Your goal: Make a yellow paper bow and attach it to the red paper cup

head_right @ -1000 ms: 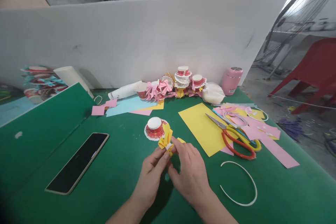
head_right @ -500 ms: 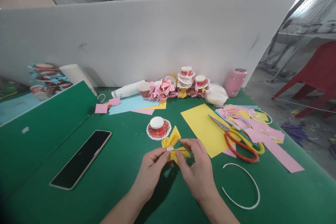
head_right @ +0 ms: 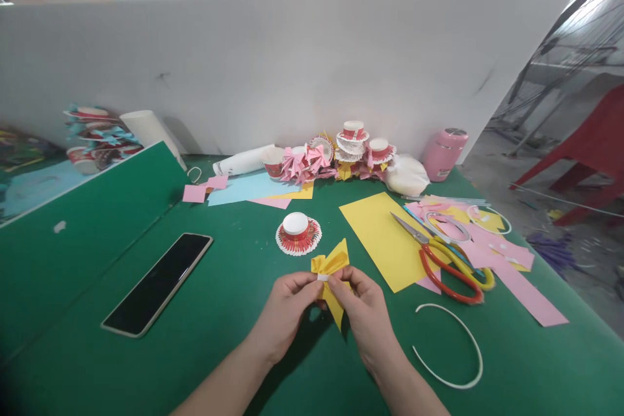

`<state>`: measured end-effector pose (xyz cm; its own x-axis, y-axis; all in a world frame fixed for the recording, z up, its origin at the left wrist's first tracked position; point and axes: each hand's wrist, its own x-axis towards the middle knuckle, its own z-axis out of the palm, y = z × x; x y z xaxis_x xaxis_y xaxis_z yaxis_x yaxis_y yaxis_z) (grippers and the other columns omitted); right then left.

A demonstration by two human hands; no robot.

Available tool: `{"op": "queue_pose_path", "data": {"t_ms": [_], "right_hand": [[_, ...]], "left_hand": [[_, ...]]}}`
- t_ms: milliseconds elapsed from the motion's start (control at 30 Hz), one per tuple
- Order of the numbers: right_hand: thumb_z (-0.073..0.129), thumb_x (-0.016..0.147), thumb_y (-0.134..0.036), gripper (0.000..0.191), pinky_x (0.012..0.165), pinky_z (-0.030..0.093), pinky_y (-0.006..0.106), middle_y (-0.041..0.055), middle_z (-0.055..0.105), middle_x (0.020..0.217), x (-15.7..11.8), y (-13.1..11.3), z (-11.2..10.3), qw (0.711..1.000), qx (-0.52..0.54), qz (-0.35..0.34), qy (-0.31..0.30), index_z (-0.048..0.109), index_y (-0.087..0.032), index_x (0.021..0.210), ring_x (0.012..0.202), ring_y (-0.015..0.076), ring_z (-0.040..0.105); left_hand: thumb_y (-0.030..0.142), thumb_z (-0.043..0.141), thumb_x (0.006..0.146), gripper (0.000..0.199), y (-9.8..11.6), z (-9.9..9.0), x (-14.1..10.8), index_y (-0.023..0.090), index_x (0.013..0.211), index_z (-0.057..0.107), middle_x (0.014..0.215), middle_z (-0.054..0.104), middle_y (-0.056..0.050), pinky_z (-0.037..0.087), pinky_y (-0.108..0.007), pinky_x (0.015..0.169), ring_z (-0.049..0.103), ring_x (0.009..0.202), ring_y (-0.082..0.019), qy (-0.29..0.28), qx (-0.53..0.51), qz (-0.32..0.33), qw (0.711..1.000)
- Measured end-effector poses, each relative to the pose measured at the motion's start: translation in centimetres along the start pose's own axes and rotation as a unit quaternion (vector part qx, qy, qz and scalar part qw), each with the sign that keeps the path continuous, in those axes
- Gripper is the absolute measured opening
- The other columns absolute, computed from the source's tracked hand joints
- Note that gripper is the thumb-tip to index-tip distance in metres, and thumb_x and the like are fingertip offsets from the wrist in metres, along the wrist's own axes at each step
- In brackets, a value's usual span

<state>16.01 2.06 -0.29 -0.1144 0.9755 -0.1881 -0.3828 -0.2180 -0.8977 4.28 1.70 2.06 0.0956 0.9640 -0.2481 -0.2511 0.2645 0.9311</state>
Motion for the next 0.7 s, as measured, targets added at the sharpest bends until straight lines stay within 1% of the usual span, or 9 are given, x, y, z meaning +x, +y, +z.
{"op": "queue_pose_path", "data": {"t_ms": [67,133,233,367,467,567,633,667,700], "right_hand": [[0.069,0.068,-0.035,0.020,0.061,0.041,0.027,-0.0022,0.057,0.064,0.0,0.2,0.1,1.000,0.031,0.000,0.007,0.057,-0.018,0.066,0.060,0.0133,0.052],[0.072,0.065,-0.034,0.021,0.062,0.043,0.027,-0.0024,0.057,0.064,0.0,0.2,0.3,0.998,0.060,0.000,0.023,0.058,-0.018,0.065,0.062,0.0134,0.053],[0.075,0.061,-0.032,0.022,0.063,0.044,0.026,-0.0027,0.057,0.064,0.0,0.1,0.7,0.993,0.106,0.015,0.041,0.058,-0.018,0.064,0.062,0.0129,0.053],[0.077,0.059,-0.031,0.022,0.062,0.045,0.025,-0.0021,0.059,0.066,-0.2,0.0,0.9,0.991,0.118,0.030,0.053,0.059,-0.018,0.064,0.062,0.0123,0.054],[0.077,0.058,-0.032,0.023,0.062,0.045,0.024,-0.0016,0.059,0.067,-0.3,0.1,1.0,0.993,0.099,0.025,0.060,0.060,-0.018,0.065,0.064,0.0126,0.054],[0.074,0.061,-0.035,0.024,0.063,0.045,0.024,-0.0005,0.059,0.071,-0.2,0.3,0.8,0.997,0.061,0.011,0.048,0.060,-0.018,0.070,0.067,0.0131,0.054],[0.071,0.065,-0.036,0.026,0.062,0.044,0.024,-0.0003,0.058,0.075,-0.2,0.5,0.6,0.998,0.015,-0.016,0.052,0.058,-0.018,0.078,0.068,0.0131,0.053],[0.070,0.066,-0.037,0.027,0.060,0.043,0.023,-0.0009,0.057,0.074,-0.2,0.5,0.5,0.997,-0.017,-0.036,0.065,0.057,-0.019,0.081,0.067,0.0125,0.052],[0.069,0.067,-0.038,0.028,0.057,0.042,0.022,-0.0021,0.055,0.072,-0.3,0.5,0.4,0.993,-0.052,-0.061,0.081,0.056,-0.019,0.084,0.064,0.0116,0.050]], "left_hand": [[0.026,0.065,0.065,0.016,-0.2,0.0,0.1,0.011,0.070,0.070,0.065,0.062,-0.003,0.038,-0.024,0.059,0.049,0.058,-0.010,-0.019,-0.051,-0.011,0.998],[0.025,0.069,0.063,0.019,-0.6,0.0,0.2,0.012,0.076,0.069,0.071,0.064,-0.004,0.039,-0.024,0.063,0.052,0.062,-0.011,-0.021,-0.086,-0.014,0.996],[0.026,0.071,0.062,0.020,-1.2,0.1,0.2,0.013,0.078,0.068,0.072,0.064,-0.003,0.041,-0.026,0.065,0.054,0.065,-0.012,0.002,-0.104,-0.001,0.995],[0.027,0.069,0.065,0.017,-1.6,0.3,0.2,0.013,0.074,0.068,0.065,0.062,-0.001,0.040,-0.023,0.060,0.051,0.060,-0.010,0.044,-0.081,0.024,0.995],[0.028,0.067,0.066,0.015,-1.4,0.4,0.1,0.013,0.070,0.067,0.062,0.061,0.000,0.039,-0.022,0.058,0.049,0.057,-0.009,0.079,-0.044,0.042,0.995],[0.027,0.063,0.068,0.013,-1.1,0.2,0.0,0.013,0.068,0.065,0.062,0.061,-0.001,0.041,-0.023,0.058,0.051,0.058,-0.011,0.099,0.008,0.066,0.993],[0.025,0.059,0.070,0.012,-0.8,0.0,0.0,0.014,0.066,0.064,0.063,0.060,-0.001,0.042,-0.024,0.058,0.052,0.059,-0.012,0.110,0.082,0.115,0.984],[0.023,0.057,0.072,0.012,-0.7,-0.2,0.0,0.015,0.065,0.063,0.062,0.059,-0.001,0.041,-0.024,0.057,0.052,0.060,-0.012,0.119,0.133,0.153,0.972],[0.021,0.055,0.073,0.013,-0.7,-0.3,0.0,0.015,0.063,0.062,0.061,0.057,-0.001,0.041,-0.024,0.056,0.051,0.059,-0.012,0.128,0.189,0.197,0.954]]}}
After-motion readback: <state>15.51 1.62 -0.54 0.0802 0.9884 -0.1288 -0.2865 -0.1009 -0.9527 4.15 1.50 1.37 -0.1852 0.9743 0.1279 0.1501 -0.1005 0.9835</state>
